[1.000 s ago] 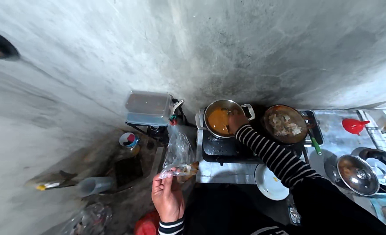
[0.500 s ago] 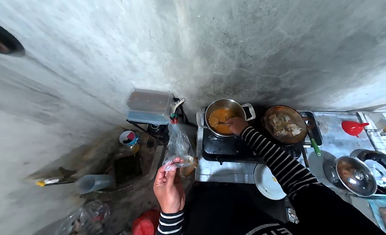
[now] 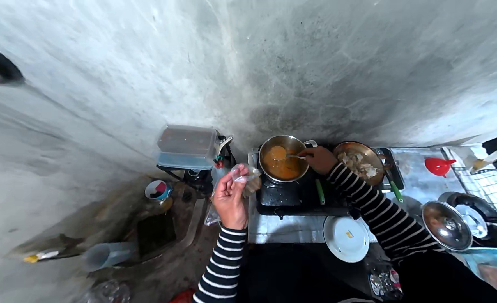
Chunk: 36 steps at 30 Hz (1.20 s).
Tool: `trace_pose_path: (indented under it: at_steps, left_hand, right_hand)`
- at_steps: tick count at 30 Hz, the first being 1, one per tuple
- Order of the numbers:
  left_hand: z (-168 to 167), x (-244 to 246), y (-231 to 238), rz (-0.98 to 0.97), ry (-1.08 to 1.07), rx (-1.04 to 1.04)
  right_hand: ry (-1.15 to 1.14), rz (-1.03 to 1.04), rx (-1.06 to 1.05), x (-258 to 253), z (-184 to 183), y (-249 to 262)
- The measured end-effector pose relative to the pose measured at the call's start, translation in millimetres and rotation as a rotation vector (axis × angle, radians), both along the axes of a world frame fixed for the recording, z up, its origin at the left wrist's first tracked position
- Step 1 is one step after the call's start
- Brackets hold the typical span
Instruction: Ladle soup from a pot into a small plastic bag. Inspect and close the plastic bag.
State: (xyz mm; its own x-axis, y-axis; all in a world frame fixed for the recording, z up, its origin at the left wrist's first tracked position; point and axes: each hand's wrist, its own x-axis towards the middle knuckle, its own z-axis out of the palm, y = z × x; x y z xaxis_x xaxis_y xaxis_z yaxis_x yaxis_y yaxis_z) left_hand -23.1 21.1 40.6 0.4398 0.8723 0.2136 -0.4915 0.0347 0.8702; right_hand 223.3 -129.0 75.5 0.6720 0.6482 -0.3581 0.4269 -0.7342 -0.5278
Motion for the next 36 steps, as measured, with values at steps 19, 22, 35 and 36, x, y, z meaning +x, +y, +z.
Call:
trace_pose_path:
  at_steps: [19,22,35,36]
  left_hand:
    - [21,105,-11,0.029,0.069,0.090]
    - [24,119,-17,0.057,0.064,0.085]
    - [36,150,-28,0.088,-0.022,-0.038]
    - [34,151,-27,0.057,0.000,-0.027]
  right_hand:
    - [-0.067,0.002,0.219,25,154,16]
    - [-0.084,-0.010,0.270,17,158,19]
    - [-0.169,-0.010,0.186,-13,142,-2]
    - [-0.178,-0.010,0.165,-13,142,-5]
